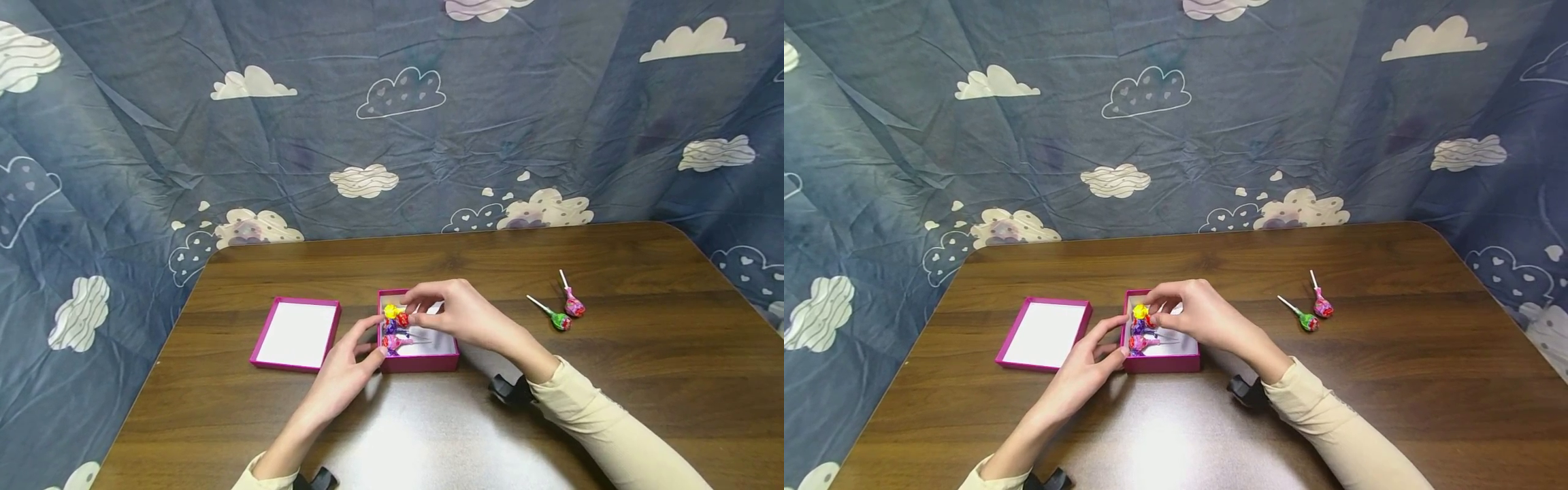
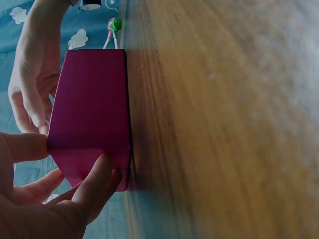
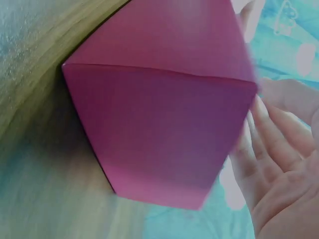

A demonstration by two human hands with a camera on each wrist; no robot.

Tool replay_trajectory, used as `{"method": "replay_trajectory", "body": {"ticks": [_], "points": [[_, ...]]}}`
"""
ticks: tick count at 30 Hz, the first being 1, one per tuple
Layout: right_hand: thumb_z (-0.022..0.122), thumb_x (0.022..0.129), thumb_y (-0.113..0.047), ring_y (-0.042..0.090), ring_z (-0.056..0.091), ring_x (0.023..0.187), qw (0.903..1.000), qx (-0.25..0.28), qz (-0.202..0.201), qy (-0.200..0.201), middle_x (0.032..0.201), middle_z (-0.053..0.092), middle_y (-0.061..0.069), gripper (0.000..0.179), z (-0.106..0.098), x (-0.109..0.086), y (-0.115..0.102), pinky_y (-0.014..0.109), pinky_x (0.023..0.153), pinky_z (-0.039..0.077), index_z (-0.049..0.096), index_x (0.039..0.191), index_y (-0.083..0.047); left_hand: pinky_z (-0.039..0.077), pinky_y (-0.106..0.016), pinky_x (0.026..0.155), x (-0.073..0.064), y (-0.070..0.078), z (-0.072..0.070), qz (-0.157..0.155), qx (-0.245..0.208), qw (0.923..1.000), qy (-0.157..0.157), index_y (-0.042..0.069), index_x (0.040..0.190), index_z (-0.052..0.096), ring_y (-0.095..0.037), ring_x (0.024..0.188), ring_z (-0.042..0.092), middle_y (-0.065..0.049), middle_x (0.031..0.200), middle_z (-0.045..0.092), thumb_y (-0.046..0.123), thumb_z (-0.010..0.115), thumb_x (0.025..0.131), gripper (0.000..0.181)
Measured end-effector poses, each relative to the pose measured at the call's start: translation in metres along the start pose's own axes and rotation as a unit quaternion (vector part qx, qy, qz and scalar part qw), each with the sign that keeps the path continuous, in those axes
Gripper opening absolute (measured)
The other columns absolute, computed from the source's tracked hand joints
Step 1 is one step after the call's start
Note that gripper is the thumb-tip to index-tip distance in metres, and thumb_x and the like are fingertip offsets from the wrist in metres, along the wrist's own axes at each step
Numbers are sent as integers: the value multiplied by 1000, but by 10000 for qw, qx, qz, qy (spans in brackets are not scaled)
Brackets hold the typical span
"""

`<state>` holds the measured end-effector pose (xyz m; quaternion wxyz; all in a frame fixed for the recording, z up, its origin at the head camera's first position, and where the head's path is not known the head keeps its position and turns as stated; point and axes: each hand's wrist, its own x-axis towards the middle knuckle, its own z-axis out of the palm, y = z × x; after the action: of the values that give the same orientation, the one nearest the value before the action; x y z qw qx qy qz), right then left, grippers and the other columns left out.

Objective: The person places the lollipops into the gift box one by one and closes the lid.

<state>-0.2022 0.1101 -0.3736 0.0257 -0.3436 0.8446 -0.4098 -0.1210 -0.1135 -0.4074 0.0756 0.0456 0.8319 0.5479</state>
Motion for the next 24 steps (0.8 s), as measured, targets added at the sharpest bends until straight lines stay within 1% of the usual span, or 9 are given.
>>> {"method": "replay_trajectory", "body": {"ticks": [3,5,10,12,16,21,24], "points": [[76,86,-12,7,63,80,9999,149,11,66,86,69,-10,20,-7,-7,-4,32,69,52,74,105,-16,49,-51,92,0,0,0,15,-5,10000,13,24,143,49,-33,119,57,-10,147,47,21,63,95,50],[75,87,-13,8,63,81,9997,229,9,109,89,70,-9,20,-13,-12,-5,33,69,53,74,106,-15,49,-51,92,0,0,0,30,0,10000,20,24,143,50,-33,119,57,-10,147,46,21,63,95,50],[75,88,-15,10,65,85,9989,345,229,227,94,70,-10,19,-29,-28,-5,32,71,55,74,106,-18,50,-50,92,-1,0,1,79,-31,10000,26,24,142,50,-32,119,57,-10,147,47,20,63,95,50],[75,88,-16,10,66,86,9986,315,309,297,95,71,-9,18,-36,-36,-3,32,72,55,73,106,-18,50,-49,92,-1,1,1,88,-44,9999,25,24,142,50,-32,119,57,-10,146,47,20,64,95,50],[74,89,-16,10,65,85,9983,72,396,425,94,71,-8,18,-47,-51,4,30,71,54,73,106,-19,49,-50,92,-2,1,0,84,-46,10000,28,25,142,50,-32,119,57,-9,147,47,21,64,94,50],[75,88,-19,8,66,86,9977,-192,456,469,99,71,-11,19,-58,-68,8,27,70,54,73,108,-20,49,-50,92,-2,0,0,99,-75,9999,58,25,142,51,-33,120,56,-9,146,47,23,64,94,50],[76,88,-20,8,66,86,9977,-256,466,417,100,70,-14,22,-65,-78,10,26,70,53,72,109,-22,49,-50,93,-3,1,0,102,-118,9999,48,26,142,50,-33,120,56,-10,146,47,22,64,94,50]]}}
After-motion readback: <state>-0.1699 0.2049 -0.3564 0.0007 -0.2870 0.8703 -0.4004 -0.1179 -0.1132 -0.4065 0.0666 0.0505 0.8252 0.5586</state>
